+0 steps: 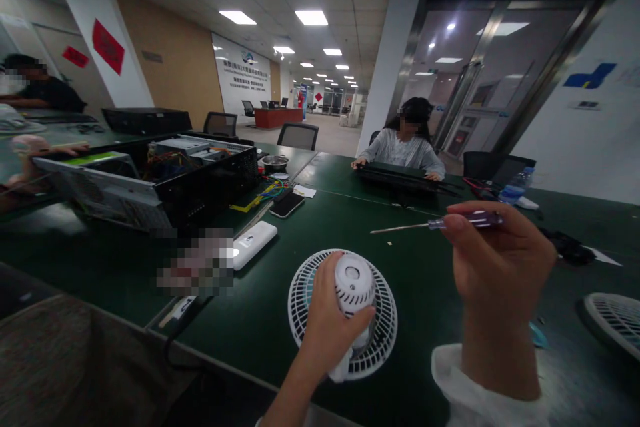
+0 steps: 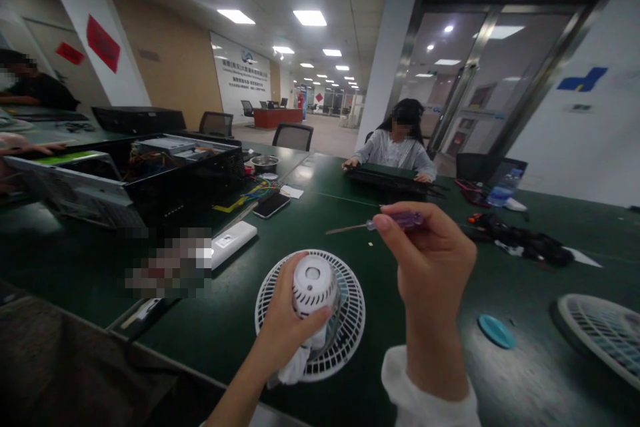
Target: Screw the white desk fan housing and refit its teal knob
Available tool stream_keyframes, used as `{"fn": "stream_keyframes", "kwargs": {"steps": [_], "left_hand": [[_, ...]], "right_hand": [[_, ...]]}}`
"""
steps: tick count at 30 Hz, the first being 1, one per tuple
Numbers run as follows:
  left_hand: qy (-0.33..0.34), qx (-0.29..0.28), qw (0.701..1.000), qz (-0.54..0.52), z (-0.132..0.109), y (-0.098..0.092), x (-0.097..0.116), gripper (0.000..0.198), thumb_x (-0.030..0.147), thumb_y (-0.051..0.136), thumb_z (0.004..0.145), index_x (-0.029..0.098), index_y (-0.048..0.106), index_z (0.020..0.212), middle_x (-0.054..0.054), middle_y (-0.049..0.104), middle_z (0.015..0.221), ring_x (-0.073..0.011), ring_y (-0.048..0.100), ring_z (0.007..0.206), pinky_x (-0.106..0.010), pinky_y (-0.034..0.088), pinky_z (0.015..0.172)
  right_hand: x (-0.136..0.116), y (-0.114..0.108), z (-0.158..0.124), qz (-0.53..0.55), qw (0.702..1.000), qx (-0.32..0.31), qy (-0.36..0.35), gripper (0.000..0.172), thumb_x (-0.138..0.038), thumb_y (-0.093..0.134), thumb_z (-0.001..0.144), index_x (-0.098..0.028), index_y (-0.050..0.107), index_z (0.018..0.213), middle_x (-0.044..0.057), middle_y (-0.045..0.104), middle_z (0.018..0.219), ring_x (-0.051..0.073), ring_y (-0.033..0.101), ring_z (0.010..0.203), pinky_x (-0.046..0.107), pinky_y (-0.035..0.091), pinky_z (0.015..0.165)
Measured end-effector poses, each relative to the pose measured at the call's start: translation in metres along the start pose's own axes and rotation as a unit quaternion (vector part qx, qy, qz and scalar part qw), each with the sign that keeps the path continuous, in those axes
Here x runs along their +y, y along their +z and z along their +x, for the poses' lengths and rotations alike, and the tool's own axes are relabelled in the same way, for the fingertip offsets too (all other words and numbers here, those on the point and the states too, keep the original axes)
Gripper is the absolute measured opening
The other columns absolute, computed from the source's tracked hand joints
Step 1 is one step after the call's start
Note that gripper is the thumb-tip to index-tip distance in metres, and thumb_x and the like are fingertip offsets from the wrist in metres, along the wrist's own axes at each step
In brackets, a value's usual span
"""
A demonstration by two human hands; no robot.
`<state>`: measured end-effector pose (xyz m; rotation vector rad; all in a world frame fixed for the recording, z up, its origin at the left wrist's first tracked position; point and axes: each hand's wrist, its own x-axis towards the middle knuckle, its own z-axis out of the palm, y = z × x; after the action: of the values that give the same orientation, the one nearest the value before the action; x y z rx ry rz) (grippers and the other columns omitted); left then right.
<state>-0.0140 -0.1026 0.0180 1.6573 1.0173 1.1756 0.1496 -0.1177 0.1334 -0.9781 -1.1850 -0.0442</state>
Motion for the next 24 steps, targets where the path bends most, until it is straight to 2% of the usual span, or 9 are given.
{"fn": "stream_keyframes", "kwargs": {"steps": [2,4,7,9,16,24], "left_hand": [[0.004,0.002,1.000,0.010,0.000,0.001,-0.001,0.076,0.023,0.068,0.067,0.024,0.031,0.134,-0.009,0.036,0.138,-0.0315,0.032,0.130,-0.049,0.023,0.109],[0.009,0.001,1.000,0.013,0.000,0.001,-0.001,0.076,0.022,0.068,0.067,0.023,0.031,0.133,-0.010,0.035,0.139,-0.0308,0.031,0.130,-0.048,0.022,0.110],[0.008,0.003,1.000,0.002,0.001,0.002,-0.001,0.076,0.019,0.068,0.066,0.023,0.031,0.132,-0.010,0.034,0.140,-0.0306,0.030,0.131,-0.048,0.020,0.111],[0.008,0.001,1.000,-0.008,0.001,0.002,-0.001,0.075,0.019,0.068,0.066,0.023,0.031,0.132,-0.010,0.034,0.140,-0.0304,0.029,0.132,-0.048,0.020,0.112],[0.007,-0.003,1.000,-0.018,-0.001,0.002,0.000,0.077,0.019,0.068,0.068,0.024,0.028,0.134,-0.009,0.033,0.141,-0.0288,0.029,0.132,-0.047,0.020,0.112],[0.017,0.002,1.000,0.000,0.000,0.003,0.000,0.075,0.017,0.066,0.067,0.023,0.029,0.133,-0.008,0.034,0.140,-0.0280,0.030,0.131,-0.047,0.020,0.112]], "right_hand": [[-0.019,0.010,-0.005,0.001,0.999,-0.026,-0.037,0.009,-0.031,0.066,0.077,-0.022,0.065,0.078,-0.003,0.061,0.064,0.010,0.053,0.053,0.022,0.040,0.046],[-0.028,0.017,-0.008,-0.070,0.989,-0.099,-0.082,0.010,-0.030,0.061,0.081,-0.022,0.064,0.075,-0.004,0.060,0.060,0.008,0.051,0.049,0.021,0.038,0.045],[-0.026,0.025,-0.007,-0.164,0.952,-0.217,-0.138,0.019,-0.031,0.058,0.083,-0.020,0.059,0.068,-0.005,0.056,0.053,0.008,0.049,0.045,0.021,0.036,0.045],[-0.022,0.030,-0.007,-0.182,0.938,-0.254,-0.149,0.023,-0.032,0.055,0.084,-0.018,0.058,0.066,-0.004,0.055,0.053,0.008,0.049,0.045,0.021,0.036,0.045],[-0.017,0.038,-0.009,-0.184,0.924,-0.287,-0.172,0.022,-0.032,0.054,0.085,-0.018,0.057,0.068,-0.004,0.055,0.054,0.007,0.048,0.045,0.019,0.034,0.044],[-0.019,0.033,-0.007,-0.170,0.934,-0.258,-0.178,0.017,-0.024,0.056,0.083,-0.016,0.056,0.068,-0.004,0.053,0.055,0.007,0.046,0.046,0.020,0.035,0.046]]}}
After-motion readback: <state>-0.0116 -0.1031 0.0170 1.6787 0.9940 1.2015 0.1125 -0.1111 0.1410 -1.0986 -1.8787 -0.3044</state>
